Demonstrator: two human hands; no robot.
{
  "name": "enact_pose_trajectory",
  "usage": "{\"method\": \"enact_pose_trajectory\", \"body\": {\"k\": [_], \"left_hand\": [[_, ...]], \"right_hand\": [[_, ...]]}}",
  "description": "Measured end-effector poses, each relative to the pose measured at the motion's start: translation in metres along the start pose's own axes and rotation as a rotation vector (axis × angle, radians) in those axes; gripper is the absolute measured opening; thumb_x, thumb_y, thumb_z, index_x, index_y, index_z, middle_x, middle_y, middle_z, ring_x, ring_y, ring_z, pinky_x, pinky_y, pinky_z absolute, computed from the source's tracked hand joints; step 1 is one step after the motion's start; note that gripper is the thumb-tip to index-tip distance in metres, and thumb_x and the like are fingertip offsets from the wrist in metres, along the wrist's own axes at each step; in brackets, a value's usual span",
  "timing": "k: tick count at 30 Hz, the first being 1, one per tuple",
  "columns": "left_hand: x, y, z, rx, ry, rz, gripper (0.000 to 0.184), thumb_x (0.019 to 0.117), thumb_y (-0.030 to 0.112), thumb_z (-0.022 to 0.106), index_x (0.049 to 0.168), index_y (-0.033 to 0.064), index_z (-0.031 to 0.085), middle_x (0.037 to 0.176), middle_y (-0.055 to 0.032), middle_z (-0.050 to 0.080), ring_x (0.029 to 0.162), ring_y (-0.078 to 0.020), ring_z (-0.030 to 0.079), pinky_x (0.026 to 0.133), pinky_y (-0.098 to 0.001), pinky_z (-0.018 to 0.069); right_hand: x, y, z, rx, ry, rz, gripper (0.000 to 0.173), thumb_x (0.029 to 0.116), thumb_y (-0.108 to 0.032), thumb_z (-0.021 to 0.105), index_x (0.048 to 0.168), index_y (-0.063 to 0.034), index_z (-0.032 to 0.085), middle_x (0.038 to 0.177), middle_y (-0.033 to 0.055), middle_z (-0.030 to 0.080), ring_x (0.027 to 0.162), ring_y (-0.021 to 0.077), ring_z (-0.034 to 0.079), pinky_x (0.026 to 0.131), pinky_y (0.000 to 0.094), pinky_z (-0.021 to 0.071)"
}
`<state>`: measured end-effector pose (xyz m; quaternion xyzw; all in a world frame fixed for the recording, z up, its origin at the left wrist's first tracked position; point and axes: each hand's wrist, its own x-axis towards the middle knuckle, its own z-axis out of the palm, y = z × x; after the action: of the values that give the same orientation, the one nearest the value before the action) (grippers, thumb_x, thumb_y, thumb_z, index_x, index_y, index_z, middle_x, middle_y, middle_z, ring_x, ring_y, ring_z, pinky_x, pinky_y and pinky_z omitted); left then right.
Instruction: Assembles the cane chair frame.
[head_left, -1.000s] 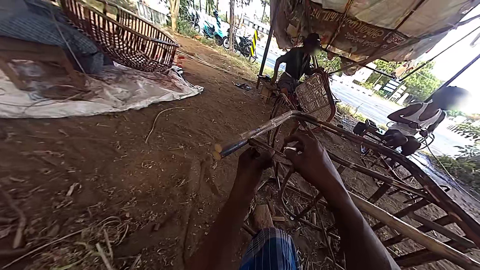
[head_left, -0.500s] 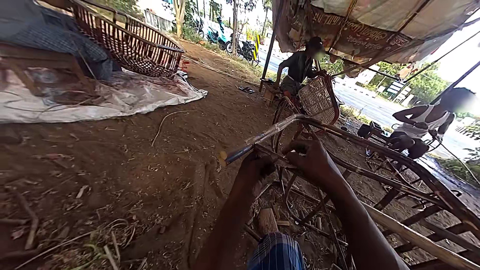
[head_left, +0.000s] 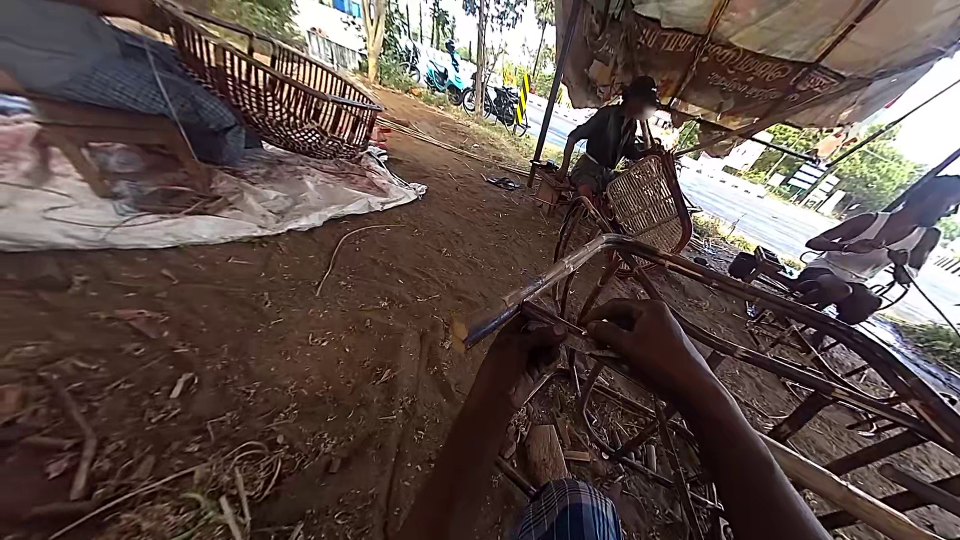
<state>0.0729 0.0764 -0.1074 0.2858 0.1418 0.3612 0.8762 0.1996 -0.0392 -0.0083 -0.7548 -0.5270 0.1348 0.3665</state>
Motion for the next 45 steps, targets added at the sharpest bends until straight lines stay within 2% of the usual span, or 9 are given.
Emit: {"method": "enact_pose_trajectory", "body": {"k": [14, 18, 21, 25, 28, 32, 35, 38, 45], "left_hand": [[-0.002, 0.0, -0.003, 0.002, -0.007, 0.019, 0.022, 0.0912, -0.005, 0.069, 0.11, 0.005, 0.064, 0.086, -0.0101, 0.069, 0.063, -0.0114, 0.065, 0.061, -0.0228, 0.0583], [-0.013, -0.001, -0.005, 0.07, -0.027, 0.03, 0.027, 0.0908, 0.002, 0.073, 0.115, 0.0117, 0.067, 0.09, -0.0064, 0.07, 0.065, -0.0086, 0.066, 0.062, -0.0205, 0.0581], [-0.026, -0.006, -0.006, 0.184, 0.042, 0.054, 0.037, 0.0911, 0.002, 0.074, 0.124, 0.016, 0.064, 0.094, -0.0049, 0.069, 0.068, -0.0089, 0.065, 0.065, -0.0216, 0.058], [-0.049, -0.03, -0.025, 0.275, 0.078, 0.108, 0.019, 0.0917, -0.002, 0.071, 0.11, 0.0032, 0.066, 0.087, -0.0117, 0.066, 0.068, -0.0158, 0.064, 0.065, -0.0297, 0.0591], [-0.067, -0.046, -0.045, 0.319, 0.051, 0.075, 0.012, 0.0938, -0.001, 0.069, 0.106, -0.0037, 0.068, 0.087, -0.0154, 0.069, 0.071, -0.0169, 0.068, 0.068, -0.0301, 0.0611], [-0.059, -0.055, -0.075, 0.478, 0.041, -0.009, 0.014, 0.0989, -0.001, 0.062, 0.111, -0.006, 0.069, 0.091, -0.0145, 0.071, 0.076, -0.0175, 0.071, 0.073, -0.0317, 0.0629], [-0.05, -0.072, -0.105, 0.621, 0.042, -0.099, 0.017, 0.0996, -0.002, 0.06, 0.114, -0.0064, 0.068, 0.096, -0.0153, 0.071, 0.081, -0.0199, 0.071, 0.08, -0.0352, 0.0628], [-0.05, -0.102, -0.145, 0.744, 0.163, -0.14, 0.017, 0.0983, -0.002, 0.064, 0.114, -0.0071, 0.069, 0.1, -0.0171, 0.072, 0.085, -0.0227, 0.073, 0.082, -0.0371, 0.0631], [-0.062, -0.151, -0.233, 1.067, 0.416, -0.16, 0.027, 0.093, 0.004, 0.073, 0.118, -0.0035, 0.066, 0.103, -0.0154, 0.073, 0.085, -0.0231, 0.074, 0.077, -0.0403, 0.0646]], "right_hand": [[0.003, -0.007, 0.0, 0.106, -0.072, 0.088, 0.009, 0.0987, -0.013, 0.068, 0.099, -0.0086, 0.077, 0.071, 0.0039, 0.068, 0.05, 0.0097, 0.053, 0.043, 0.0235, 0.0406], [0.006, -0.008, 0.003, 0.115, -0.013, 0.208, 0.012, 0.0998, -0.015, 0.067, 0.098, -0.0081, 0.077, 0.069, 0.0048, 0.068, 0.044, 0.011, 0.048, 0.04, 0.0256, 0.0382], [-0.004, -0.005, 0.006, 0.073, 0.173, 0.004, 0.011, 0.1011, -0.017, 0.065, 0.103, -0.013, 0.075, 0.072, 0.0021, 0.066, 0.049, 0.0127, 0.052, 0.043, 0.0298, 0.0438], [-0.055, 0.003, 0.012, -0.047, 0.364, -0.408, 0.02, 0.0982, -0.021, 0.057, 0.111, -0.0201, 0.072, 0.081, -0.0097, 0.063, 0.052, 0.0017, 0.05, 0.042, 0.0225, 0.0448], [-0.091, 0.038, 0.033, -0.121, 0.338, -0.496, 0.019, 0.0974, -0.026, 0.057, 0.106, -0.0245, 0.074, 0.086, -0.0119, 0.062, 0.058, -0.0037, 0.05, 0.047, 0.0176, 0.0457], [-0.102, 0.107, 0.055, 0.014, 0.159, -0.241, 0.02, 0.0958, -0.034, 0.065, 0.113, -0.031, 0.075, 0.095, -0.0117, 0.066, 0.058, -0.0014, 0.051, 0.05, 0.021, 0.0483], [-0.099, 0.147, 0.073, 0.148, -0.071, 0.068, 0.024, 0.0945, -0.027, 0.072, 0.119, -0.0251, 0.073, 0.108, -0.0056, 0.072, 0.07, 0.0085, 0.065, 0.065, 0.0329, 0.0593], [-0.098, 0.184, 0.113, 0.166, -0.218, 0.276, 0.029, 0.0948, -0.024, 0.073, 0.123, -0.0197, 0.071, 0.109, 0.0024, 0.073, 0.077, 0.0178, 0.069, 0.073, 0.0424, 0.0598], [-0.117, 0.253, 0.226, 0.156, -0.336, 0.466, 0.034, 0.0925, -0.026, 0.074, 0.125, -0.0177, 0.07, 0.11, 0.0107, 0.073, 0.092, 0.0267, 0.071, 0.085, 0.0525, 0.0584]]}}
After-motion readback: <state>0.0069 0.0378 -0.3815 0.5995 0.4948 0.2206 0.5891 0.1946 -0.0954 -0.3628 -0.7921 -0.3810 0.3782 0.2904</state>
